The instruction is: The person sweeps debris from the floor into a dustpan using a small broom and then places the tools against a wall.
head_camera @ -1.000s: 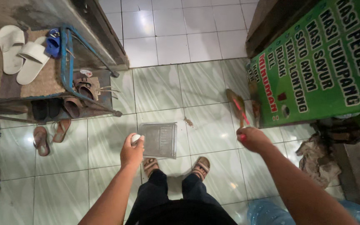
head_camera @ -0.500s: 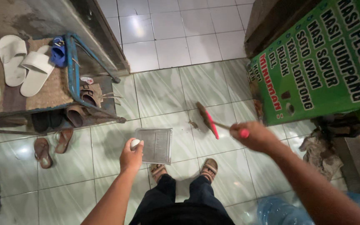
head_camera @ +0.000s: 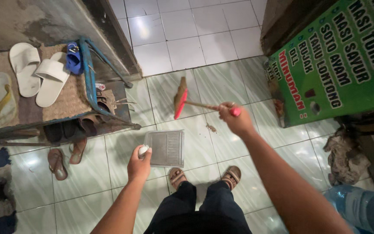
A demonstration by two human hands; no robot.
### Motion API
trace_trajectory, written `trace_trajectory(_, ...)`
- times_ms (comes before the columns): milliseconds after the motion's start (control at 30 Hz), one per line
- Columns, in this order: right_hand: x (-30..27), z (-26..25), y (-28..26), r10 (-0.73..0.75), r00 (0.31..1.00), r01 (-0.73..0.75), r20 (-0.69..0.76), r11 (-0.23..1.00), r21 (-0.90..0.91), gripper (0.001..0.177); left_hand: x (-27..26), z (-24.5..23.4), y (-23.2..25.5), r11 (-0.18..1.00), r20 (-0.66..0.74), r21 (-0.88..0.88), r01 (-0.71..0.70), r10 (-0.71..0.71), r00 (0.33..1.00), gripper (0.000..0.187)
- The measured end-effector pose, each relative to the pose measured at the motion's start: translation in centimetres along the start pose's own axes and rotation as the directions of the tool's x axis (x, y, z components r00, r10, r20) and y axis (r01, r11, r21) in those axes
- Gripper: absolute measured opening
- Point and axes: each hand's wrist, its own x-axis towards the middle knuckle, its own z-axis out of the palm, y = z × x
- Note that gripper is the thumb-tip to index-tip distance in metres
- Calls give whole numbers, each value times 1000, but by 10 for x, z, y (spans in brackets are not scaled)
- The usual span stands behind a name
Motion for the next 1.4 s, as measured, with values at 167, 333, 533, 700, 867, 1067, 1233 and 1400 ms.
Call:
trace_trajectory(167,-4,22,72,97,995,-88,-27,967,239,33,6,-11,-4,987,61,-105,120,-114,992,53)
trace_trajectory(333,-19,-46,73,209,978,-206,4,963,172,35,10,-16,-12,989,45,-62,132,-129,991,52)
trace_trajectory(533,-56,-104,34,279,960,-280,-24,959,-36,35,19,1,-36,997,-5,54,47,-47,999,55)
trace_trajectory(700,-55,-95,-1,268,963,-268,13,963,21,35,15,7,-45,985,-13,151,89,-88,996,56)
trace_trajectory(867,-28,-13,-14,138,985,-136,100,990,-23,32,6,2,-37,983,0,136,121,-122,992,55)
trace_trajectory(1067,-15,128,3,208,975,-210,80,978,13,27,-1,-9,-43,989,-1,92,118,-119,993,56)
trace_trajectory(1233,-23,148,39,136,978,-149,156,986,75,24,-2,-15,-52,987,-27,92,133,-131,991,58)
trace_trajectory(1400,-19,52,54,54,973,-51,226,998,-20,26,-1,-19,-60,979,-41,104,175,-171,984,54)
